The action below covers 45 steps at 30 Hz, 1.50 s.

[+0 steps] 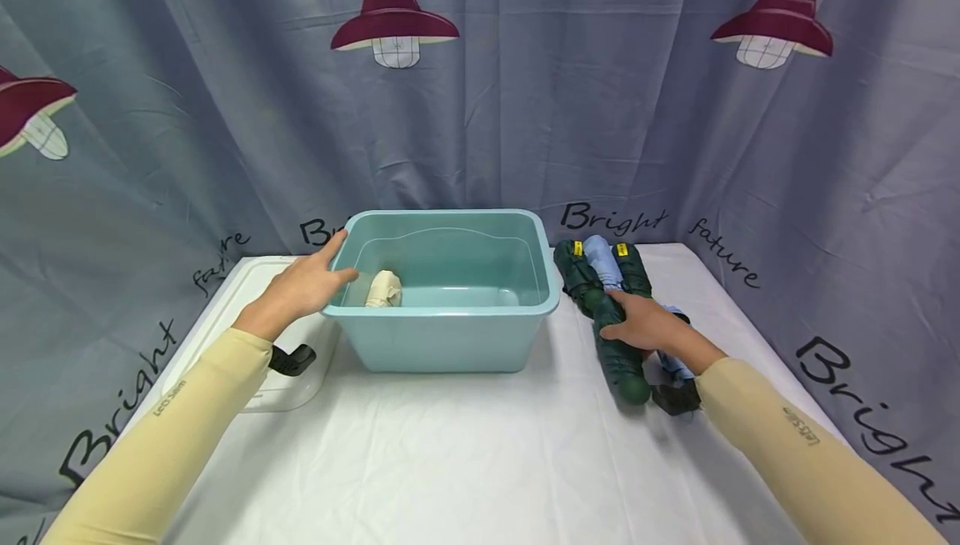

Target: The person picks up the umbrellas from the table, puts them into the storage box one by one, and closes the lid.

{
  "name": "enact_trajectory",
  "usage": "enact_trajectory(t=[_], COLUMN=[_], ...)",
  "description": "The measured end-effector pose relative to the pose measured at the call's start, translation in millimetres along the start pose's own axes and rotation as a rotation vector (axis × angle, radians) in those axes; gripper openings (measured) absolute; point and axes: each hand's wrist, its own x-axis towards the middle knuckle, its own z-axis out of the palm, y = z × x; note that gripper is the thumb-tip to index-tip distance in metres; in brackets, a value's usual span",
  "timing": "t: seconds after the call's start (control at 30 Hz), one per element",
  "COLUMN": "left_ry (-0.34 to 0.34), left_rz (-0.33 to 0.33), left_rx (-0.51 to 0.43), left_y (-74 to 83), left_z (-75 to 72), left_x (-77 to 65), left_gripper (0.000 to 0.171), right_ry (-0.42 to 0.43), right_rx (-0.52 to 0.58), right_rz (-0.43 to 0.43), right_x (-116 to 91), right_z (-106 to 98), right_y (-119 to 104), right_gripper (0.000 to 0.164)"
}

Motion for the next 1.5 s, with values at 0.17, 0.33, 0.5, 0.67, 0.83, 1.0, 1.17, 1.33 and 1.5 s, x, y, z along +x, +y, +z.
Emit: enact_trajectory(t=[0.17, 0.33, 0.5, 0.67, 0.83, 1.0, 1.17, 1.33, 1.5], left_ry=[0.002, 0.002, 0.007, 0.006, 0.007, 0.007, 0.012, 0.013, 0.006], left_rz=[-0.004, -0.001, -0.001, -0.001, -0.003, -0.006, -0.003, 0.003, 0.0], left_rx=[0.002, 0.005, 0.016, 0.021, 0.022, 0.019, 0.016, 0.018, 0.017], left_y=[0.2, 1.2, 1.6, 2.1, 2.7, 2.6, 3.3, 2.9, 1.2], left_z=[0.4, -0.2, -1.0, -1.3, -1.7, -1.8, -2.1, -1.4, 0.0], left_x=[-0.7, -1.0, -1.3, -1.1, -1.7, -2.9, -1.8, -1.1, -1.6], left_gripper=[0.081, 0.081, 0.08, 0.08, 0.08, 0.08, 0.08, 0.08, 0.08], right_ry=[0.013, 0.037, 0.059, 0.089, 0.11, 0.129, 0.149, 0.172, 0.205], right_rx=[-0.012, -0.013, -0.017, -0.018, -0.003, -0.007, -0.005, 0.002, 0.002], right_rz=[-0.034, -0.076, -0.11, -0.132, -0.148, -0.162, -0.179, -0.183, -0.192], right_x=[-4.1, -10.8, -15.8, -18.9, -21.6, -24.9, -26.0, -27.8, -26.5], right_z=[-11.1, -22.5, -33.0, -43.6, -55.3, -67.1, -77.6, -89.2, -98.2], right_y=[-11.0, -23.5, -34.9, -43.6, -50.5, -59.3, -68.3, -78.4, -91.2], right_gripper=[0.093, 0.092, 0.091, 0.09, 0.091, 0.091, 0.089, 0.089, 0.088])
